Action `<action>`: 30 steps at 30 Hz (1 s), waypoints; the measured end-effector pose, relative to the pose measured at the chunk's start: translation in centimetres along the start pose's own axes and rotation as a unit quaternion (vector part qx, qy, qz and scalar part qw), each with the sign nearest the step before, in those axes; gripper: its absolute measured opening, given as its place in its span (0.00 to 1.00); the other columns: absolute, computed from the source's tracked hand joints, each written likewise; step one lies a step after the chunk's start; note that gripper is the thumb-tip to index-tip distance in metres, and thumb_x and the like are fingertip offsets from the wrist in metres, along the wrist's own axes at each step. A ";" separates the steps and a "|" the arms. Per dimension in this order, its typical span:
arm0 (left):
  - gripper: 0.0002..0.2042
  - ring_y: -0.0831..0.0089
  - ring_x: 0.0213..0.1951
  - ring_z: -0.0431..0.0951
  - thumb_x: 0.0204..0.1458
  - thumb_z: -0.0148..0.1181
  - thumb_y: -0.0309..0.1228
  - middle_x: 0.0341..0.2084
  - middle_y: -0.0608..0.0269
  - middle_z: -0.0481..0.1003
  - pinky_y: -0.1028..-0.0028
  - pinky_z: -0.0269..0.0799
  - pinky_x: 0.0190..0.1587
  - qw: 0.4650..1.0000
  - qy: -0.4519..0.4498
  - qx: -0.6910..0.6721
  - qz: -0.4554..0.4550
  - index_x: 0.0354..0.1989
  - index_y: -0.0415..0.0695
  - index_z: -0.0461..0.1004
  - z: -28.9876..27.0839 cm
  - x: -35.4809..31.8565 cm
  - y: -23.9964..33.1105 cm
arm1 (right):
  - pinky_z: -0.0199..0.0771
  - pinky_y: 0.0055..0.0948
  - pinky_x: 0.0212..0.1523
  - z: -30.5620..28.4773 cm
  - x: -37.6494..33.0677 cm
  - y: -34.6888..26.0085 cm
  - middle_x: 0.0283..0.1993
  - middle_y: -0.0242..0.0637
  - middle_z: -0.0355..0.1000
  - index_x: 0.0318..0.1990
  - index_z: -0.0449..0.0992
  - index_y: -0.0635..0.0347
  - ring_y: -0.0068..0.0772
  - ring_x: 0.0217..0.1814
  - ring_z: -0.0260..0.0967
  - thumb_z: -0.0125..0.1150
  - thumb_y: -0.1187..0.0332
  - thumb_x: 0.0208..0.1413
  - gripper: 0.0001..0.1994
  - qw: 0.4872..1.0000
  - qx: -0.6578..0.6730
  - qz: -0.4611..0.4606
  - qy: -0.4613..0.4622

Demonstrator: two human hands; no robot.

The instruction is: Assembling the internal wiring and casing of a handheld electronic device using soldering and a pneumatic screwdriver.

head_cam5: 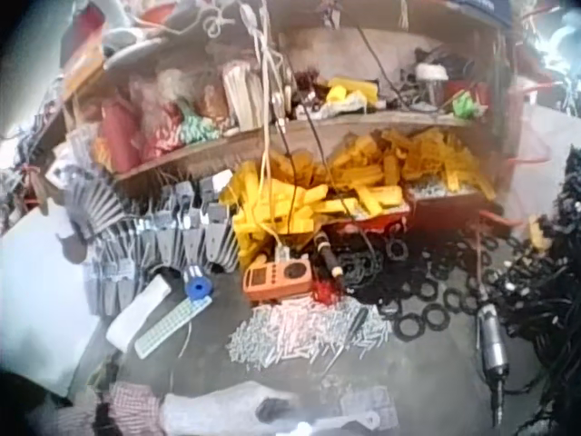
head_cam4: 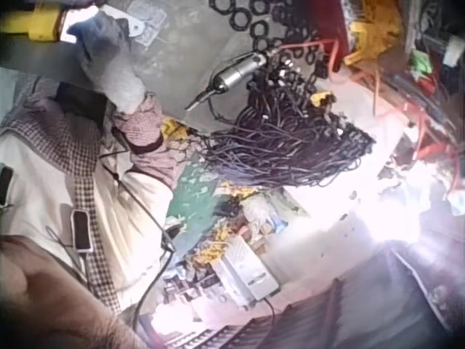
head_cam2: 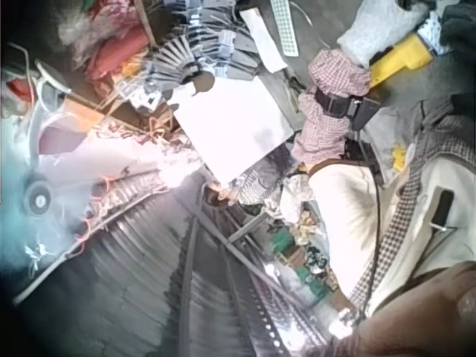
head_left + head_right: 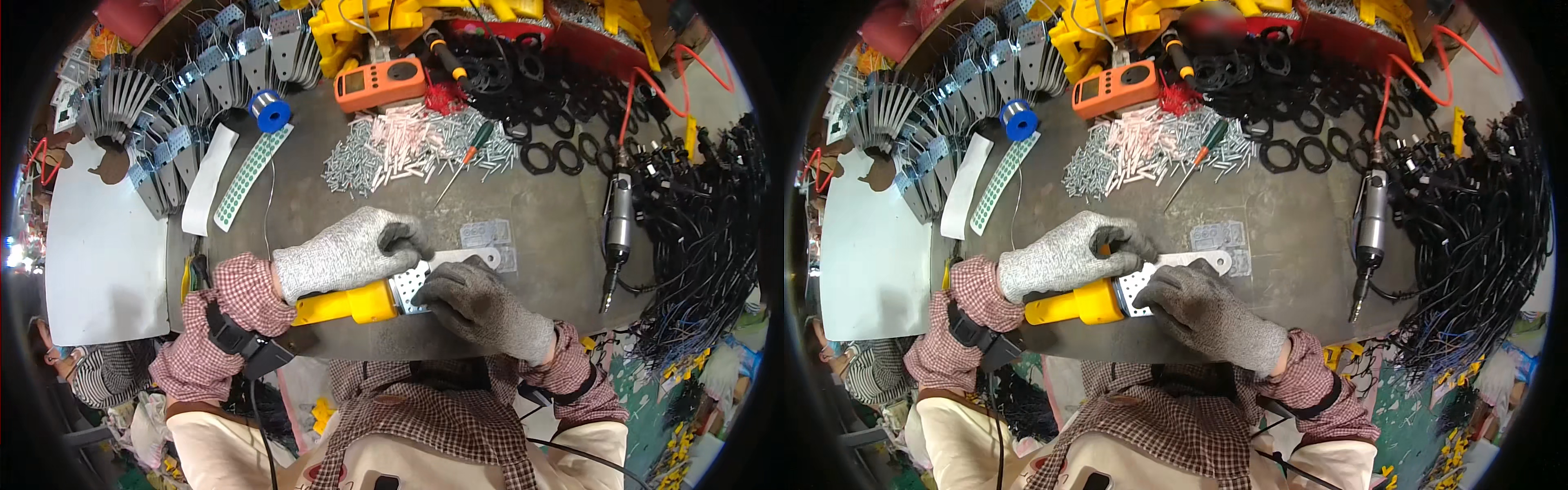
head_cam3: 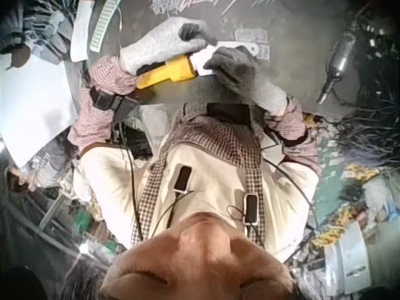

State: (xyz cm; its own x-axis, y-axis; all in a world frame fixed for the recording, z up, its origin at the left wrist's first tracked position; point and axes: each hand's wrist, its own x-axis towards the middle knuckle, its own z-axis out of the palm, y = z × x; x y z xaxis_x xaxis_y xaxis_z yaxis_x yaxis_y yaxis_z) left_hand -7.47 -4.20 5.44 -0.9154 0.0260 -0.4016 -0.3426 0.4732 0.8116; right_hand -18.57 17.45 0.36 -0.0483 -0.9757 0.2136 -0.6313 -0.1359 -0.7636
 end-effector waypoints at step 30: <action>0.33 0.55 0.54 0.73 0.39 0.75 0.55 0.45 0.57 0.75 0.41 0.48 0.70 0.908 0.170 0.360 0.130 0.49 0.46 0.74 5.3 -4.5 -3.2 | 0.72 0.45 0.47 2.5 1.6 -2.2 0.37 0.40 0.73 0.37 0.76 0.60 0.43 0.44 0.75 0.60 0.70 0.55 0.05 0.996 -0.078 0.038 0.008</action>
State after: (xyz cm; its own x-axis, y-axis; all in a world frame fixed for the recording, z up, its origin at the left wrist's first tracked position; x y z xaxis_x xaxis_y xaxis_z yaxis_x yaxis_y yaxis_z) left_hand -1.10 -1.14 2.40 -0.9999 0.0037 0.0166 0.0088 0.9466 0.3224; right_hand -15.33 15.74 0.93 -0.1128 -0.9791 0.1692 -0.7375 -0.0316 -0.6747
